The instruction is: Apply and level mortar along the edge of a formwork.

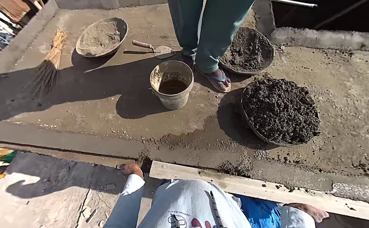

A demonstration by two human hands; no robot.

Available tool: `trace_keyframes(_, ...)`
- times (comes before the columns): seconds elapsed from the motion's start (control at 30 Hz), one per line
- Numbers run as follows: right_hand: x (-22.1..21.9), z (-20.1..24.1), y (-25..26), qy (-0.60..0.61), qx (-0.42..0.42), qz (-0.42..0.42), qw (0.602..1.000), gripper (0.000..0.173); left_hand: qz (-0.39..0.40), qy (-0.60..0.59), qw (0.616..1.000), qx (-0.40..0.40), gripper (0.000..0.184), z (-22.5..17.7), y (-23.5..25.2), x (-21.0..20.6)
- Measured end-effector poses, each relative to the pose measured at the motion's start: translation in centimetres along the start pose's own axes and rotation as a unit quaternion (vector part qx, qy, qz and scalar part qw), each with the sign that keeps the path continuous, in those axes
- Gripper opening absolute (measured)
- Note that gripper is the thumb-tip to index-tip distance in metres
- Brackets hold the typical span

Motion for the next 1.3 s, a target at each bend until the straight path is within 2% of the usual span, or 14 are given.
trace_keyframes(0.03, -0.2, -0.6, 0.3, 0.107, -0.006, -0.012, 0.994, 0.057, 0.024, 0.001, 1.000, -0.007, 0.045, -0.1, -0.2, 0.0)
trace_keyframes(0.13, 0.0, -1.9, -0.6, 0.291, -0.060, -0.023, 0.955, 0.062, 0.091, -0.060, 0.994, 0.004, 0.048, 0.3, -0.8, 0.3)
trace_keyframes(0.23, -0.4, -1.9, -4.8, 0.359, -0.116, 0.036, 0.925, 0.061, 0.070, -0.062, 0.995, -0.021, 0.047, -0.9, 0.9, 1.2)
trace_keyframes(0.3, -1.1, -1.7, -7.5, 0.359, -0.133, 0.090, 0.919, 0.063, 0.052, -0.055, 0.997, -0.032, 0.046, -1.7, 3.4, 1.1)
trace_keyframes(0.37, -1.7, -1.7, -9.7, 0.355, -0.148, 0.126, 0.914, 0.065, 0.032, -0.138, 0.990, 0.001, 0.046, -1.0, 6.4, 0.1)
trace_keyframes(0.47, -2.1, -1.6, -12.1, 0.352, -0.148, 0.159, 0.911, 0.066, 0.039, -0.040, 0.998, -0.018, 0.047, -3.0, 6.9, 0.6)
trace_keyframes(0.67, -3.0, -2.2, -15.9, 0.329, -0.147, 0.196, 0.912, 0.069, -0.011, -0.014, 0.999, -0.044, 0.050, -2.6, 7.8, 0.5)
trace_keyframes(0.87, -3.8, -3.1, -17.3, 0.310, -0.141, 0.222, 0.914, 0.070, 0.011, 0.065, 0.997, -0.050, 0.048, -3.4, 6.9, 0.6)
trace_keyframes(1.03, -3.5, -2.8, -17.2, 0.291, -0.132, 0.234, 0.918, 0.071, 0.027, -0.008, 0.999, -0.027, 0.057, -2.4, 6.8, 0.7)
trace_keyframes(1.3, -3.4, -3.2, -17.3, 0.282, -0.132, 0.230, 0.922, 0.071, 0.004, -0.054, 0.998, -0.026, 0.053, -2.9, 6.3, 1.7)
Point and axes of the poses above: each hand's wrist, its own y-axis towards the middle knuckle, its own x-axis out of the back of the hand, z = x × y, the point moved 10 cm from there along y, towards the middle knuckle
